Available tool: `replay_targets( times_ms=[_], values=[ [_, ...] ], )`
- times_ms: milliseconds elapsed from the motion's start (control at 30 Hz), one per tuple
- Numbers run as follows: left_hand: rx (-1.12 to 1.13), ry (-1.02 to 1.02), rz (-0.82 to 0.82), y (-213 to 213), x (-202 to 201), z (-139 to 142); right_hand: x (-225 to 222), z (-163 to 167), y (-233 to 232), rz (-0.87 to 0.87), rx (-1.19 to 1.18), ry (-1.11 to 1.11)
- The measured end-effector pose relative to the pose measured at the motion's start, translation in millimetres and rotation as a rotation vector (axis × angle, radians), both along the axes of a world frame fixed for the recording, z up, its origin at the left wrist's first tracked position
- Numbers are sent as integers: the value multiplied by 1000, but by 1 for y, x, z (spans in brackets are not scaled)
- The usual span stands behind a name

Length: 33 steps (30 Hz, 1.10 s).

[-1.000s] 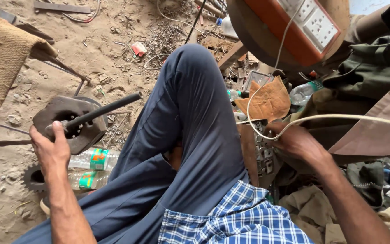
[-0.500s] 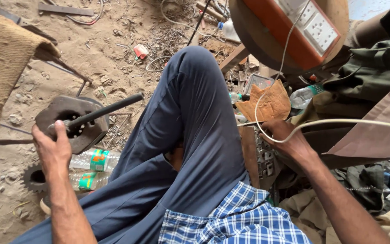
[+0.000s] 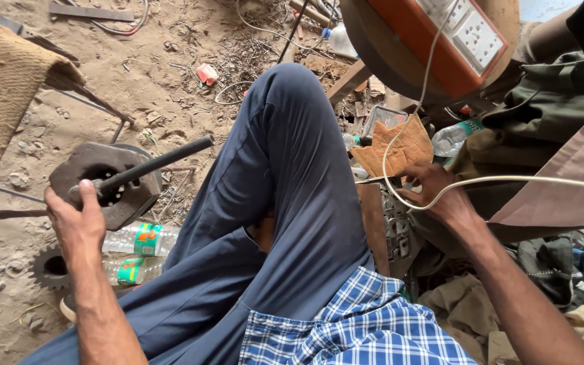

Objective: The person sits on the ground and repeatedly hammers small metal pieces on an anvil. They pick up each piece from a nearby chair, position it on the anvil, strike it with a hammer, and then place it back on the chair. The process is repeated for several identical metal pieces.

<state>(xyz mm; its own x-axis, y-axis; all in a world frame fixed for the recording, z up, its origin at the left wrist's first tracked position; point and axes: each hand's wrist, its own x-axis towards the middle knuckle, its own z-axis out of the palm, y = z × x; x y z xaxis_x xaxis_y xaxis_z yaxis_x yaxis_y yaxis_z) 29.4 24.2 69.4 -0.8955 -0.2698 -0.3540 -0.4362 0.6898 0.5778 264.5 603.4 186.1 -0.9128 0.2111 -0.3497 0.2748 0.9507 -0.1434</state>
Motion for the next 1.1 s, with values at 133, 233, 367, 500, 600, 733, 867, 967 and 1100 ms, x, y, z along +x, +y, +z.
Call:
replay_targets(
  times_ms=[133,233,367,500,600,733,867,967,1100],
  values=[
    [14,81,-35,-2,-1,-3,-6,1,-10,-125,18,-39],
    [7,83,-39,-5,-1,-7,-8,-4,-9,-16,103,-86],
    [16,93,-23,-5,-1,-6,-3,-19,6,-82,-47,-81],
    [-1,95,-36,-3,-1,-2,2,-26,19,-105,-171,-58],
    [38,15,18,-3,-1,-2,4,-24,20,-120,-143,-41],
    [27,125,-40,-6,-2,-8,0,-20,8,-167,-80,-50],
    [22,110,-32,-8,-3,-11,-6,-18,-14,-127,152,-98],
    [29,57,-8,-7,-4,-10,-5,-16,-30,-55,248,12],
    [18,58,-19,-6,-2,-6,-5,-8,-40,-16,180,82]
  ],
)
